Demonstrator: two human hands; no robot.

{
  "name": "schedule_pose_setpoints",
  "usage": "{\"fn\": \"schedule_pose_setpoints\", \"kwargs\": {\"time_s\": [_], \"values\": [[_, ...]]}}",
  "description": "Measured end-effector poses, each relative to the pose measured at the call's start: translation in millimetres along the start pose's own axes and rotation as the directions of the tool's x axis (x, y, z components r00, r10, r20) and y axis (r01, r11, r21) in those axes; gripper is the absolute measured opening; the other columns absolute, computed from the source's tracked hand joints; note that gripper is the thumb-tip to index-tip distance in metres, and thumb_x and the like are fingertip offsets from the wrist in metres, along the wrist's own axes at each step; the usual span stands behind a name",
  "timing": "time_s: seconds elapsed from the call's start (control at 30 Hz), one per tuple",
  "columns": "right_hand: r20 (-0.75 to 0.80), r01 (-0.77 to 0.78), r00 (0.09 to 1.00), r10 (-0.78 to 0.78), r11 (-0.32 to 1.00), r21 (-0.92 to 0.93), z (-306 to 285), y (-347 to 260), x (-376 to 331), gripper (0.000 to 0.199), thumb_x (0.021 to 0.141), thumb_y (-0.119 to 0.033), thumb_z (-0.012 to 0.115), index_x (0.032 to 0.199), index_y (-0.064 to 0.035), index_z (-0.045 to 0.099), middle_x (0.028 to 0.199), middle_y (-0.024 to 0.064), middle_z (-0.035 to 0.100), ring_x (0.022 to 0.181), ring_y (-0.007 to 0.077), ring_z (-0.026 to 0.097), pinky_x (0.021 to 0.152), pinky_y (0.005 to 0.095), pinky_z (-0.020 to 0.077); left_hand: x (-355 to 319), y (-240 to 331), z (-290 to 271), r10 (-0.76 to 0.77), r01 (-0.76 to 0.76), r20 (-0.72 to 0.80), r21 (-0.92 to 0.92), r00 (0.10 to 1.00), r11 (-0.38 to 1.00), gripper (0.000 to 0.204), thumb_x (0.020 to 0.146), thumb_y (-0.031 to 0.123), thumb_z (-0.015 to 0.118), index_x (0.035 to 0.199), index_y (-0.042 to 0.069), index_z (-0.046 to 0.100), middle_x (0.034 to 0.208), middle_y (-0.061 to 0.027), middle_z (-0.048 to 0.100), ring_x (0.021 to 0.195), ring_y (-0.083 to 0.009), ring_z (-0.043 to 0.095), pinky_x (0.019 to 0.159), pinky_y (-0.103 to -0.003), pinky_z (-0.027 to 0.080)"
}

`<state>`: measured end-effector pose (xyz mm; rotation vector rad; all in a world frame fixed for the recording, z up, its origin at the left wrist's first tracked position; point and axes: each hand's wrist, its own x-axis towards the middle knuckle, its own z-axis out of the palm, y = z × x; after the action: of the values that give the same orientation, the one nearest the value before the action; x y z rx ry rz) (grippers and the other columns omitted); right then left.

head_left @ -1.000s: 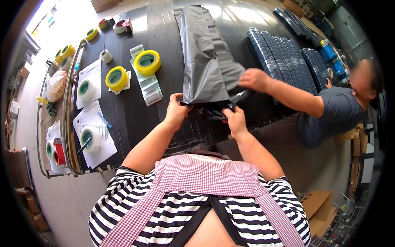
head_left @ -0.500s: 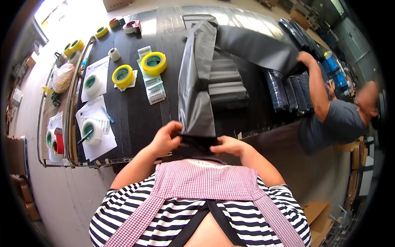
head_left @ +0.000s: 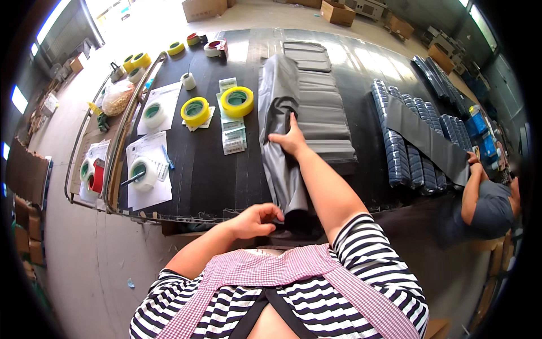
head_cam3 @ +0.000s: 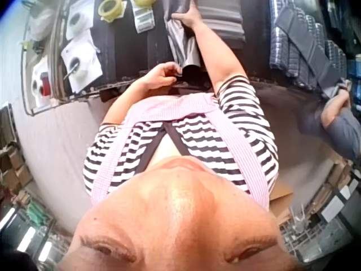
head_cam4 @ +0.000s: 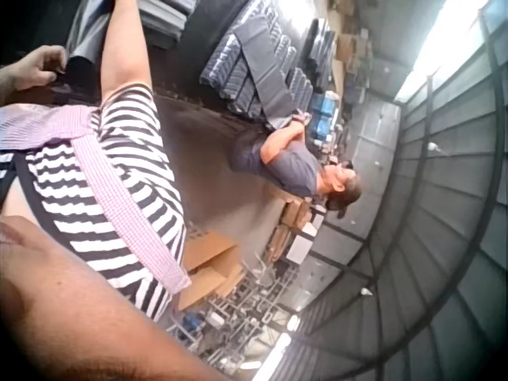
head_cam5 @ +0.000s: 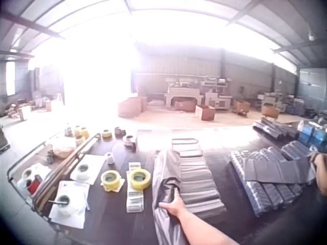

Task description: The person retrieves long black cylinders from a cardboard box and wraps each one in a grey plastic sheet, smoothing the plastic by hand and placing the wrapped cylinders into rows on a workbench.

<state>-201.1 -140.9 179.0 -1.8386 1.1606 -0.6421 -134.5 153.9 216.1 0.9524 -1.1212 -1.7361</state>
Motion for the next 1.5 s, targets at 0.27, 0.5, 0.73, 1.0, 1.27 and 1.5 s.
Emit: {"fn": "schedule_pose_setpoints", "kwargs": {"time_s": [0.27, 0.5, 0.73, 1.0, 1.27, 1.5], "values": [[0.07, -0.004, 0.998, 0.003, 1.0, 0.016, -24.2, -10.5, -13.4, 0.108, 0.079, -0.056, 0.08, 0.156, -0.0005, 0.03, 0.147, 0.0315, 0.045, 0.137, 0.0404, 0.047, 0.111, 0.041, 0.0415, -23.4, -25.0, -8.4, 0.148, -0.082, -0.497, 0.152, 0.855, 0.985, 0.046, 0.086, -0.012, 0.057, 0.125, 0.009, 0.045, 0.108, -0.0036, 0.054, 0.086, -0.0072, 0.055, 0.074, -0.023, 0.047], [0.088, -0.13, 0.988, 0.126, 0.991, 0.035, -95.4, 3.2, -249.2, 0.1, 0.074, -0.044, 0.089, 0.148, 0.002, 0.04, 0.131, 0.0234, 0.059, 0.118, 0.03, 0.06, 0.101, 0.0398, 0.0481, -44.3, -82.1, 12.7, -0.113, 0.165, -0.663, 0.016, 0.74, 0.986, 0.078, 0.091, -0.002, 0.066, 0.155, 0.005, 0.022, 0.108, -0.0131, 0.065, 0.087, -0.0141, 0.063, 0.077, -0.024, 0.05], [0.386, -0.484, 0.856, 0.344, 0.797, 0.362, -108.7, 41.8, -305.7, 0.007, 0.091, -0.006, 0.069, 0.091, 0.0005, 0.068, 0.08, 0.0056, 0.069, 0.073, 0.0127, 0.065, 0.071, 0.0273, 0.0529, -35.1, -85.0, 39.6, -0.054, 0.179, -0.711, 0.102, 0.701, 0.978, 0.06, 0.085, 0.001, 0.076, 0.136, 0.001, 0.044, 0.103, -0.0112, 0.071, 0.093, -0.017, 0.068, 0.083, -0.029, 0.054], [0.239, -0.181, 0.968, 0.073, 0.864, 0.469, -104.9, 21.2, -295.9, 0.035, 0.084, -0.006, 0.076, 0.116, 0.0016, 0.063, 0.092, 0.0051, 0.07, 0.083, 0.012, 0.065, 0.078, 0.0258, 0.052, -41.2, -89.6, 46.7, 0.01, 0.193, -0.761, 0.177, 0.648, 0.965, 0.054, 0.086, 0.005, 0.076, 0.131, 0.001, 0.045, 0.105, -0.0131, 0.072, 0.098, -0.0171, 0.069, 0.086, -0.029, 0.053], [0.377, -0.362, 0.891, 0.252, 0.897, 0.255, -121.4, 54.5, -311.3, 0.015, 0.091, -0.013, 0.071, 0.09, 0.0016, 0.07, 0.082, 0.0018, 0.067, 0.072, 0.009, 0.057, 0.068, 0.0284, 0.0476, -39.5, -54.9, 84.7, 0.558, 0.309, -0.657, 0.743, 0.507, 0.594, 0.044, 0.081, 0.005, 0.077, 0.121, 0.008, 0.059, 0.1, -0.0083, 0.068, 0.094, -0.0246, 0.065, 0.086, -0.037, 0.048], [0.253, 0.241, 0.937, -0.24, 0.97, 0.024, -120.9, 29.1, -310.8, 0.008, 0.088, -0.005, 0.065, 0.093, -0.005, 0.072, 0.088, 0.0087, 0.067, 0.082, 0.0232, 0.065, 0.07, 0.0346, 0.0502, 31.7, -36.7, 122.3, 0.65, -0.117, -0.176, 0.917, 0.739, 0.381, 0.019, 0.081, 0.008, 0.076, 0.099, 0.006, 0.071, 0.099, -0.0083, 0.068, 0.09, -0.0293, 0.067, 0.077, -0.037, 0.054]]}}
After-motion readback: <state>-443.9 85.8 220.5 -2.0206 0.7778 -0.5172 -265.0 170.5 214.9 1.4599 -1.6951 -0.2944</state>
